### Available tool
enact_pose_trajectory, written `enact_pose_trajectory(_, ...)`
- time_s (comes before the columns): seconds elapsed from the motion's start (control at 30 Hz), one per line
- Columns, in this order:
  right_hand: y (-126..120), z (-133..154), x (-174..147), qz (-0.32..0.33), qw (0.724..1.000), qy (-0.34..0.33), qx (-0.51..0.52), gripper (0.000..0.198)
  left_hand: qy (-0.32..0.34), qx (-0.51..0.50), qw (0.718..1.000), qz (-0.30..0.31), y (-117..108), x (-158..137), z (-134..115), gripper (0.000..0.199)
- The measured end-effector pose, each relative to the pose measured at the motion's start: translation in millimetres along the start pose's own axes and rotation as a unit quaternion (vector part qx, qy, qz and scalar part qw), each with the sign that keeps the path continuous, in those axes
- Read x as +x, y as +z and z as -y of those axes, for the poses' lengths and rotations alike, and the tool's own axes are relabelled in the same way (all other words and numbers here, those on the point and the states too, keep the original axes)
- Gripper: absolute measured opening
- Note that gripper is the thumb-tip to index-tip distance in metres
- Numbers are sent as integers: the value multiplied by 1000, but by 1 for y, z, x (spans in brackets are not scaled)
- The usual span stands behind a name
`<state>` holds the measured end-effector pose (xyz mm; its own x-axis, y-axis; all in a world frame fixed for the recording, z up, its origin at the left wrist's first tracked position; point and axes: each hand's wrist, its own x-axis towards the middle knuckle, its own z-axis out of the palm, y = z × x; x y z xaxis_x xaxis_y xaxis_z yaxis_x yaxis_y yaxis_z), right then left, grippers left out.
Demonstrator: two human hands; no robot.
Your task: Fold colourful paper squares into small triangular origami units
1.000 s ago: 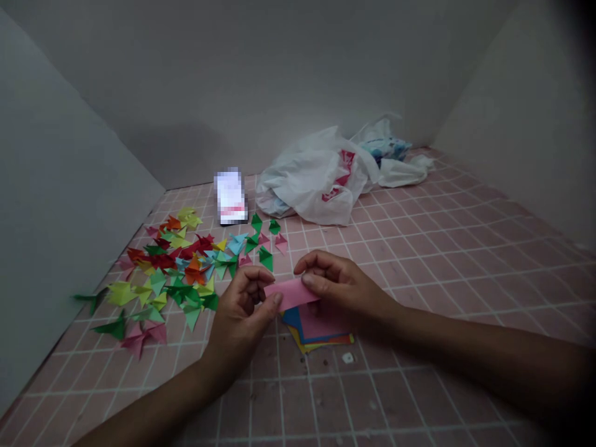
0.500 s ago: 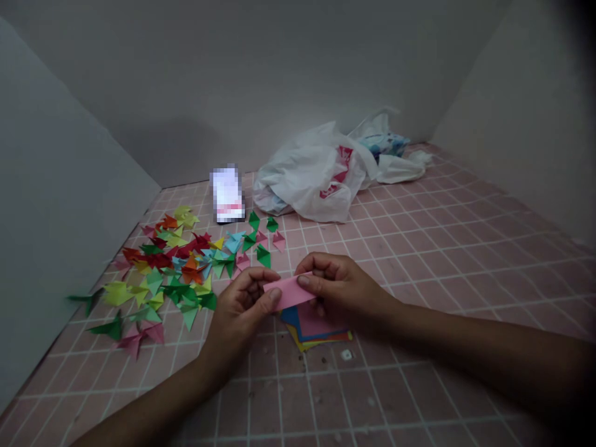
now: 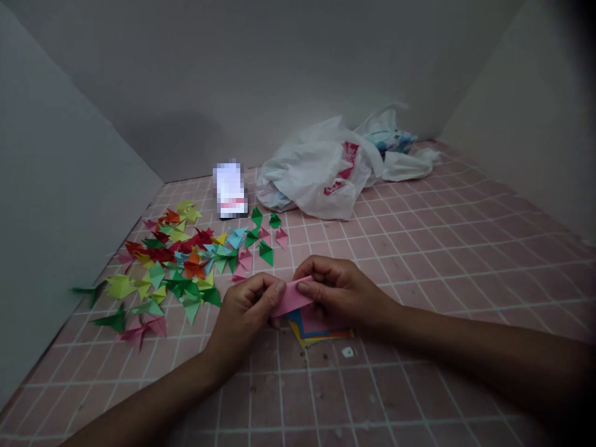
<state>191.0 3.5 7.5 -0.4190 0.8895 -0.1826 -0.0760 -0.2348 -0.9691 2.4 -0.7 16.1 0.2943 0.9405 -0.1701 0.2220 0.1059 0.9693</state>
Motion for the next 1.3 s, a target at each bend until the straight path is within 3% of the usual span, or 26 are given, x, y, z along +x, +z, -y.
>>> enact_pose_trajectory(0.7, -1, -3, 0, 8, 1000, 17, 0, 17, -2, 15, 1000, -15, 2, 2, -1, 25)
enact_pose_trajectory(1.3, 0, 0, -1, 18, 997, 73, 26, 29, -92, -27, 995, 19, 3, 3, 5, 33)
